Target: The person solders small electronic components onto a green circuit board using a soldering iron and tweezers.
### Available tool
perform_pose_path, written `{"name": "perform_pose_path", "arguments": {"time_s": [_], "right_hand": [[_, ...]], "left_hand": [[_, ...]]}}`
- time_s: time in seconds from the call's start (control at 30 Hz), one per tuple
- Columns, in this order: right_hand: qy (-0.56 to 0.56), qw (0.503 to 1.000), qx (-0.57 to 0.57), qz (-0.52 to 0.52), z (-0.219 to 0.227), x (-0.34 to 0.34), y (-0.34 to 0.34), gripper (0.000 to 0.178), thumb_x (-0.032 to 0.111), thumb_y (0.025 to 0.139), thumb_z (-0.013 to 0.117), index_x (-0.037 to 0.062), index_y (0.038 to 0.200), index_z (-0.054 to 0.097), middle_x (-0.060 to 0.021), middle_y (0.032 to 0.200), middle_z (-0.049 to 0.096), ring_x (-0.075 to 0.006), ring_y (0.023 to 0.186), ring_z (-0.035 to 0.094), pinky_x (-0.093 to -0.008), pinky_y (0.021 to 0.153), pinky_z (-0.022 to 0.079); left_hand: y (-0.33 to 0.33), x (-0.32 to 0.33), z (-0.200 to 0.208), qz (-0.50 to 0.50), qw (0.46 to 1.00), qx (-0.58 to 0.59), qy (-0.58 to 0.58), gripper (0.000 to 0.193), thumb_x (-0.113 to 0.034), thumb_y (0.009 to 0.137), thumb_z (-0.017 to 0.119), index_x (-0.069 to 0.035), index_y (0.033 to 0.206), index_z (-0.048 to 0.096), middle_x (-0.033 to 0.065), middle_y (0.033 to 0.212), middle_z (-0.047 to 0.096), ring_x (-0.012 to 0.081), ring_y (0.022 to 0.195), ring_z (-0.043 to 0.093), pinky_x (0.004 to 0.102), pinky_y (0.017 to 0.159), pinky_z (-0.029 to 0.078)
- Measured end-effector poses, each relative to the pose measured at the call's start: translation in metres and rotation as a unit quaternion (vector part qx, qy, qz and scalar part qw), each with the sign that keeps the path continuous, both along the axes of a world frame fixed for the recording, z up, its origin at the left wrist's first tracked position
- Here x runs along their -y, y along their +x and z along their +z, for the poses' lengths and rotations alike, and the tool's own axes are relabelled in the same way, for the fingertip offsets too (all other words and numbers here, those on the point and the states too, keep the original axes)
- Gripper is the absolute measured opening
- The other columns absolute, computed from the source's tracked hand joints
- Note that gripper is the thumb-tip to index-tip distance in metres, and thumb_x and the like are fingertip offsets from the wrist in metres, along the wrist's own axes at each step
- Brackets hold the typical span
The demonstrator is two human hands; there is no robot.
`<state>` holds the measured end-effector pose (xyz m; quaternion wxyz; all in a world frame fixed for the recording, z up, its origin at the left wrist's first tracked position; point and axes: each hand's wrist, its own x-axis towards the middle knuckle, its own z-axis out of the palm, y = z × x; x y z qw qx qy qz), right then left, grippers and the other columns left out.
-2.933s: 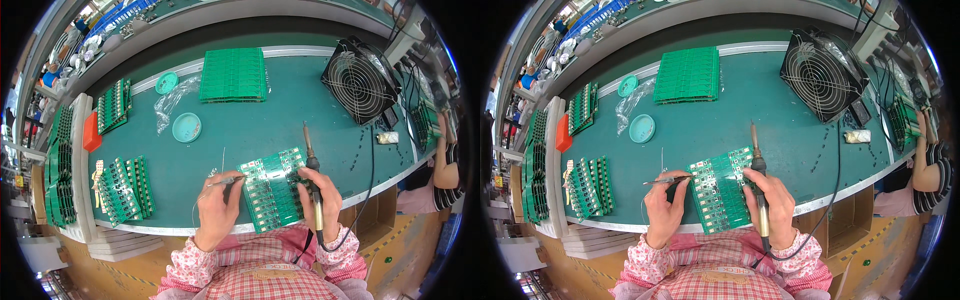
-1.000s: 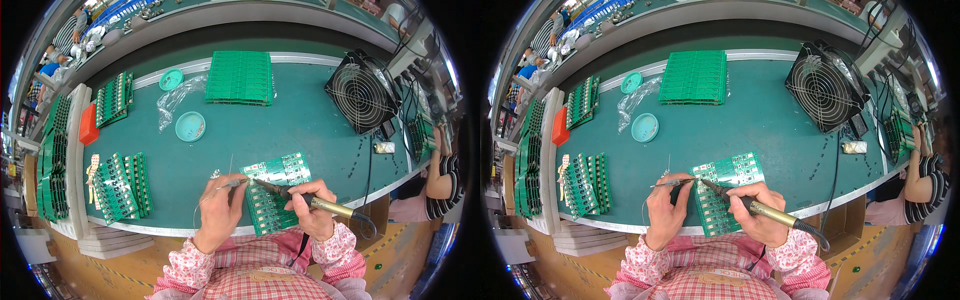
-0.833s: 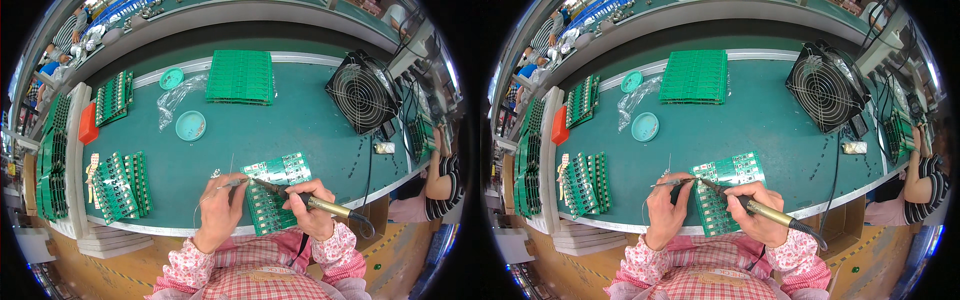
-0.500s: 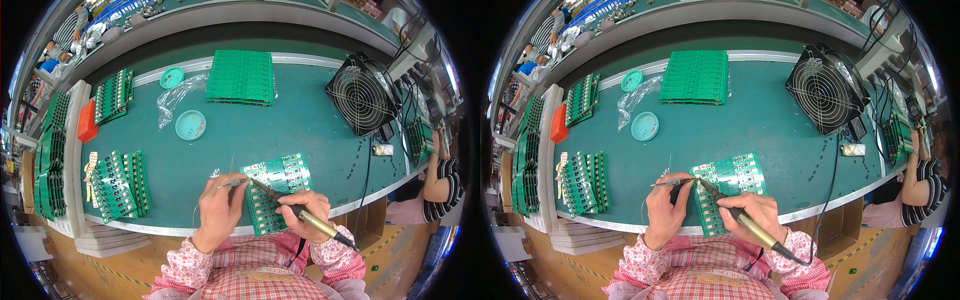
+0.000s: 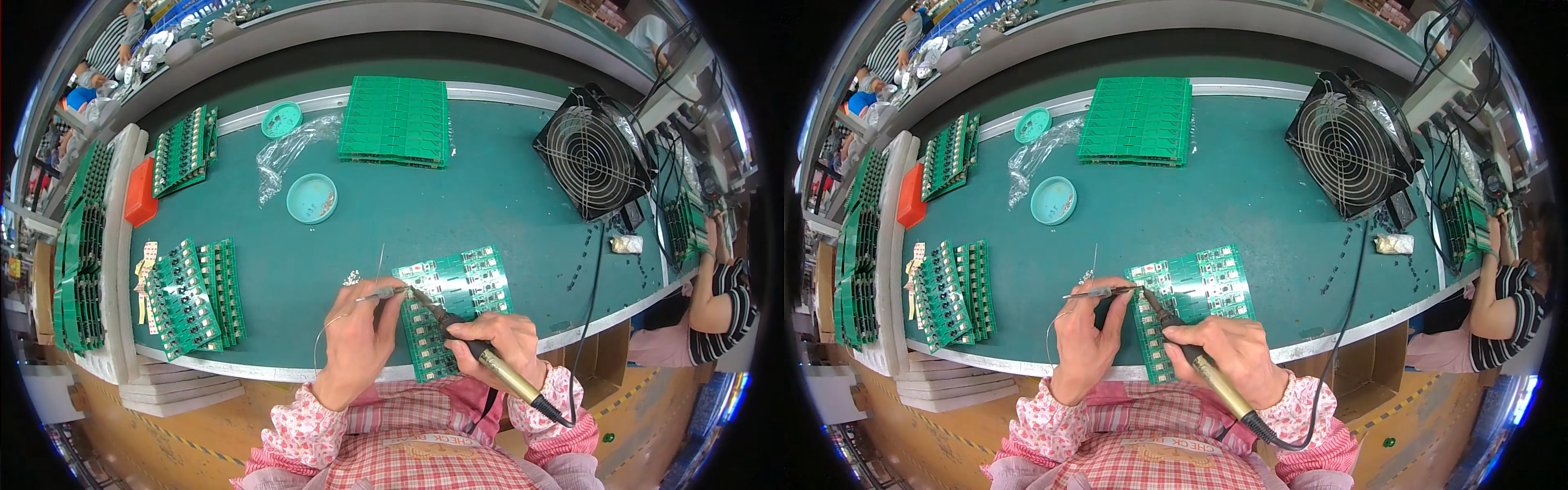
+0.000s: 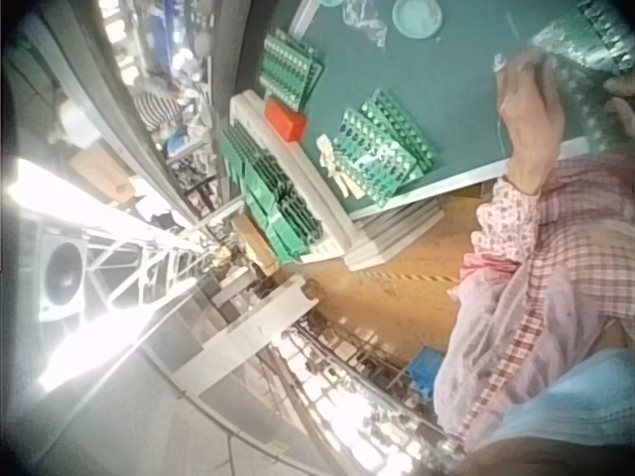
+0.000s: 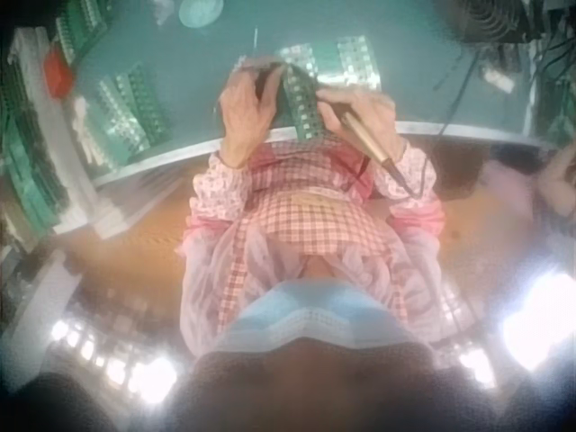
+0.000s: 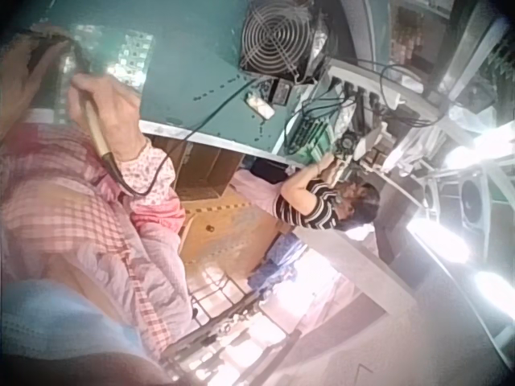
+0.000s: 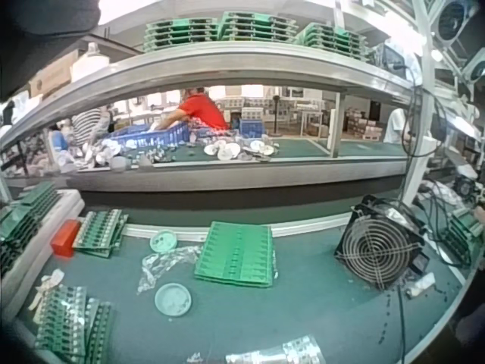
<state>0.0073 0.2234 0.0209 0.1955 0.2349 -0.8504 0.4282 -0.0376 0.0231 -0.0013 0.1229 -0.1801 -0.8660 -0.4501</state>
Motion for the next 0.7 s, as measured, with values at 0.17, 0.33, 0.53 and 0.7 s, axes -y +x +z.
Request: {"name": "perform_pose_path", "arguments": {"time_s": [0.17, 0.33, 0.53, 0.7], "right_hand": [[0.027, 0.999, -0.017, 0.021, 0.002, -0.004, -0.002, 0.022, 0.003, 0.08, 0.079, 0.0006, 0.098, 0.065, -0.006, 0.071, 0.072, -0.0182, 0.056, 0.068, -0.0277, 0.049, 0.051], [-0.05, 0.996, -0.027, -0.065, -0.005, -0.007, 0.01, 0.013, 0.006, 0.086, 0.073, 0.002, 0.094, 0.064, -0.0064, 0.067, 0.072, -0.0172, 0.057, 0.069, -0.0274, 0.051, 0.052], [-0.082, 0.992, -0.001, -0.092, -0.006, -0.009, 0.018, 0.018, -0.001, 0.079, 0.076, 0.0002, 0.095, 0.068, -0.0068, 0.072, 0.072, -0.0182, 0.057, 0.067, -0.0277, 0.051, 0.051], [-0.003, 0.992, -0.012, -0.126, 0.007, -0.013, 0.019, 0.03, -0.001, 0.075, 0.079, 0.0059, 0.104, 0.074, -0.0056, 0.073, 0.066, -0.018, 0.061, 0.063, -0.0287, 0.056, 0.051]], "left_hand": [[0.0, 0.0, -0.002, -0.003, 1.0, -0.002, 0.002, 0.015, 0.003, 0.083, 0.072, -0.001, 0.096, 0.066, 0.0088, 0.099, 0.072, 0.0313, 0.083, 0.065, 0.0394, 0.071, 0.051], [0.0, 0.0, -0.001, -0.007, 1.0, -0.013, 0.0, 0.015, 0.003, 0.084, 0.072, -0.001, 0.097, 0.066, 0.009, 0.099, 0.071, 0.0312, 0.083, 0.065, 0.0392, 0.071, 0.051], [0.0, 0.0, -0.002, -0.008, 1.0, -0.018, 0.004, 0.016, 0.003, 0.085, 0.071, -0.001, 0.099, 0.066, 0.0101, 0.099, 0.071, 0.0317, 0.084, 0.065, 0.039, 0.072, 0.051], [0.003, 0.0, 0.002, -0.001, 1.0, 0.002, 0.022, 0.011, -0.001, 0.088, 0.071, -0.001, 0.099, 0.067, 0.0104, 0.1, 0.072, 0.03, 0.085, 0.068, 0.0365, 0.078, 0.053]]}}
